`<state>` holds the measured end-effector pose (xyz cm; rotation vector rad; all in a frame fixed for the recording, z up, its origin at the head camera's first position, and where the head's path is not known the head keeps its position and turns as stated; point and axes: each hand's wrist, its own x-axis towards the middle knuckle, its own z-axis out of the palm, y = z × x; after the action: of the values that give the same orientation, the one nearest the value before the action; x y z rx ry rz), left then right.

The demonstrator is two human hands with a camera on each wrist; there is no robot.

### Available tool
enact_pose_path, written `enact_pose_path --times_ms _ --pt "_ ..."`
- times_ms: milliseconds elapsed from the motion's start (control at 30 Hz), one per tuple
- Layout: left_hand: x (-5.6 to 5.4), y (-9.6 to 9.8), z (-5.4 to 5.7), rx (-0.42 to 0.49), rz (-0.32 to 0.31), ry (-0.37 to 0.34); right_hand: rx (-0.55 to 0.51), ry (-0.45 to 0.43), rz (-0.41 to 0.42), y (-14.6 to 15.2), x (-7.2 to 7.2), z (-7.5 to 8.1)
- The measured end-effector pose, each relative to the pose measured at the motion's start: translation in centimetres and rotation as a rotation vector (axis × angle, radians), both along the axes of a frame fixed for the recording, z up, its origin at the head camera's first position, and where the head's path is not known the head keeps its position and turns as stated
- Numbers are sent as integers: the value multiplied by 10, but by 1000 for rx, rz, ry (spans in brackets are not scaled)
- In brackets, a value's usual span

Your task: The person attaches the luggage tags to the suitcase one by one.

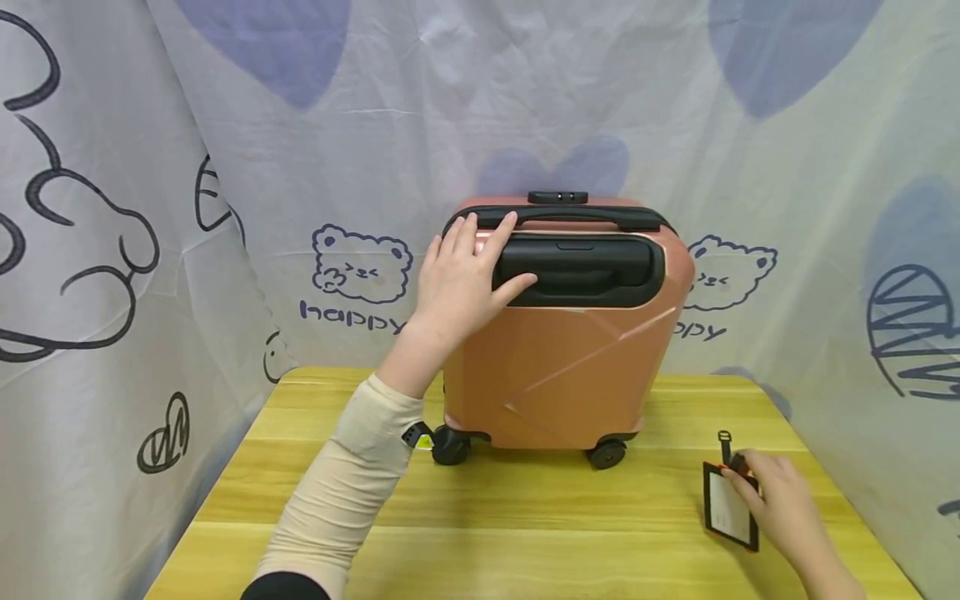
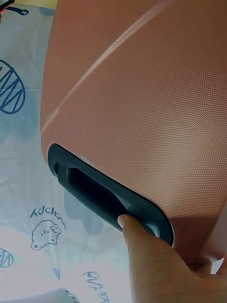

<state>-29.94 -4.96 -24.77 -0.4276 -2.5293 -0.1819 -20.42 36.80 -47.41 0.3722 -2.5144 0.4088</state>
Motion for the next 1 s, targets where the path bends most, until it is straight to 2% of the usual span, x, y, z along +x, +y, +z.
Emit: enact_pose_path --times_ms 167,467,700,1000 --pt "0 0 0 3 1 -5 -52 74 38 -8 -3 12" --pt "0 0 0 8 0 -14 -97 68 76 -25 -5 42" --pt "0 0 -1 15 -3 8 -137 129 129 -36 -10 67" --pt "0 0 -1 15 -7 18 -155 164 132 -44 -9 95"
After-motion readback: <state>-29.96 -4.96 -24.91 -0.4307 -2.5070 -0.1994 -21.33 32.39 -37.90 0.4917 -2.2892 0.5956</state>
